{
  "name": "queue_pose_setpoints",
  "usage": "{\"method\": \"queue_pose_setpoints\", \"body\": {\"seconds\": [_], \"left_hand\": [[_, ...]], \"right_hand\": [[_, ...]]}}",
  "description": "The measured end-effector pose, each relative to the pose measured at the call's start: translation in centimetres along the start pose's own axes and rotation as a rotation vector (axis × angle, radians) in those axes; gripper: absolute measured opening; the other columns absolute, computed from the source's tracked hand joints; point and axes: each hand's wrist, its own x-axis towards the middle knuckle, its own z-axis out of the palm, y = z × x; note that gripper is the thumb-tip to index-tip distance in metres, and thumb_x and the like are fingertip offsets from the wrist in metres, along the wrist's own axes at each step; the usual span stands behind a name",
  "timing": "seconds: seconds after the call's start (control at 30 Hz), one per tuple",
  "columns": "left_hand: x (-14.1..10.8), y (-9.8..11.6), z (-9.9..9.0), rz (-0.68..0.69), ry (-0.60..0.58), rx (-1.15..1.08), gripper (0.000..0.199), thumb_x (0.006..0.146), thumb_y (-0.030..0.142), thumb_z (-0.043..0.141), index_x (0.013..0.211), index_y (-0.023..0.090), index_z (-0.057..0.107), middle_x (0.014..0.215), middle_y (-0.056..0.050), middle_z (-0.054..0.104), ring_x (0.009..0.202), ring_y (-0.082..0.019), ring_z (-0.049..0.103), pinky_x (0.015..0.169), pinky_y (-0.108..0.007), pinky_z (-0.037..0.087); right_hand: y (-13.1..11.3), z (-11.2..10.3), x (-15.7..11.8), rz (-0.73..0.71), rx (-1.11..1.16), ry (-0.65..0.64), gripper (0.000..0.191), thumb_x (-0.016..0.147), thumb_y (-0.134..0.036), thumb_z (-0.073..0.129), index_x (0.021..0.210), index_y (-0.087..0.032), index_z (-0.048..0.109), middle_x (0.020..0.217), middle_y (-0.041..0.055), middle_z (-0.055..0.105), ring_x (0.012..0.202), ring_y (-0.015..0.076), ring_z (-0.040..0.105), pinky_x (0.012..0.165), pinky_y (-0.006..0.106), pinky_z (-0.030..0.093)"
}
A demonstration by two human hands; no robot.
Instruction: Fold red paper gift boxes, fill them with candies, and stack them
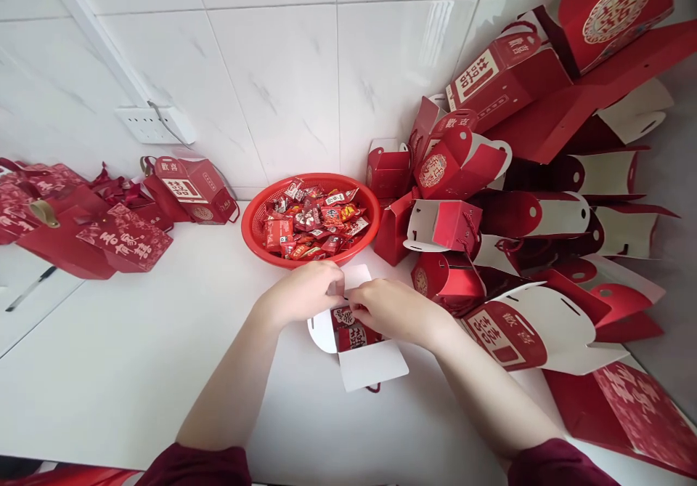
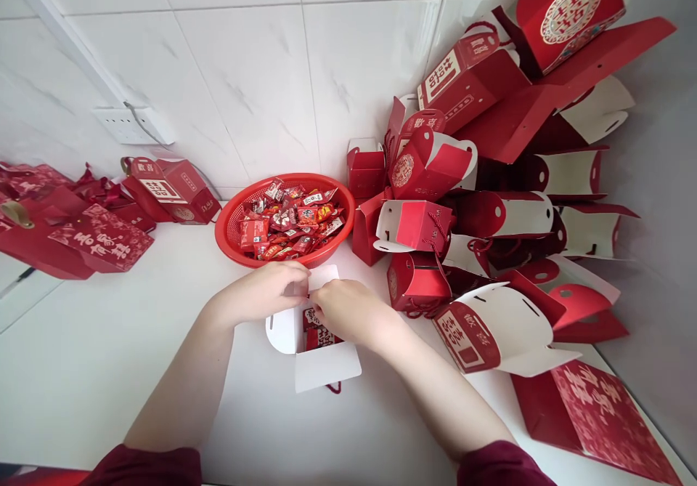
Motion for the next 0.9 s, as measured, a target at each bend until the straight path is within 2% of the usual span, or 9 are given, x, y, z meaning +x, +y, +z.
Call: {"method": "queue_pose_setpoints", "body": {"seconds": [0.13,0.23,0.37,0.53,0.7,0.8,0.9], "left_hand": [[0.4,0.2,0.9,-0.091,-0.031,0.072,0.013,0.072,0.024,0.066,0.081,0.019,0.06,0.086,-0.003,0.067,0.076,-0.019,0.062,0.058,-0.027,0.039],[0.7,0.4,1.4,-0.132,0.006,0.132,0.011,0.076,0.027,0.063,0.081,0.019,0.058,0.081,-0.003,0.066,0.07,-0.019,0.061,0.053,-0.027,0.035],[1.2,0.2,1.9,-0.15,0.0,0.201,0.019,0.084,0.033,0.056,0.074,0.018,0.06,0.076,-0.006,0.064,0.064,-0.019,0.06,0.053,-0.028,0.033],[1.3,0.1,2.0,-0.128,-0.036,0.193,0.017,0.084,0.028,0.054,0.071,0.019,0.062,0.07,-0.006,0.063,0.062,-0.019,0.059,0.054,-0.028,0.034],[1.1,0.4,1.6,-0.208,-0.086,0.152,0.022,0.085,0.031,0.051,0.072,0.019,0.063,0.067,-0.007,0.063,0.061,-0.021,0.059,0.051,-0.028,0.033],[1.2,0.5,1.6,-0.261,-0.132,0.116,0.021,0.084,0.03,0.05,0.075,0.018,0.064,0.072,-0.011,0.066,0.065,-0.024,0.063,0.053,-0.03,0.037],[1.2,0.4,1.8,-0.304,-0.21,0.061,0.015,0.077,0.024,0.052,0.074,0.017,0.065,0.065,-0.01,0.067,0.057,-0.023,0.063,0.052,-0.03,0.041]], "right_hand": [[-0.1,0.4,0.3,0.0,-0.056,-0.029,0.02,0.094,-0.016,0.05,0.093,-0.017,0.069,0.088,0.0062,0.073,0.08,0.0216,0.068,0.058,0.028,0.036],[-0.4,0.6,0.5,0.03,-0.094,-0.069,0.022,0.092,-0.01,0.048,0.089,-0.014,0.069,0.086,0.0085,0.072,0.079,0.0236,0.068,0.06,0.029,0.039],[-1.1,0.9,0.9,0.048,-0.082,-0.149,0.023,0.088,-0.004,0.048,0.084,-0.011,0.07,0.079,0.0101,0.07,0.072,0.0224,0.067,0.056,0.028,0.039],[-1.4,1.0,1.1,0.044,-0.052,-0.191,0.025,0.09,-0.005,0.044,0.084,-0.011,0.068,0.081,0.0103,0.069,0.072,0.0211,0.067,0.052,0.026,0.038],[-1.0,0.2,0.5,0.096,-0.046,-0.17,0.031,0.089,-0.001,0.037,0.1,-0.01,0.065,0.092,0.0134,0.068,0.077,0.0207,0.068,0.056,0.026,0.04],[-0.7,-0.3,0.2,0.107,-0.033,-0.188,0.031,0.094,-0.006,0.036,0.096,-0.009,0.067,0.091,0.0148,0.068,0.078,0.0213,0.067,0.058,0.027,0.04],[-0.6,-0.3,0.4,0.089,0.0,-0.238,0.032,0.099,-0.018,0.04,0.089,-0.011,0.07,0.092,0.0138,0.07,0.08,0.0209,0.067,0.059,0.026,0.04]]}}
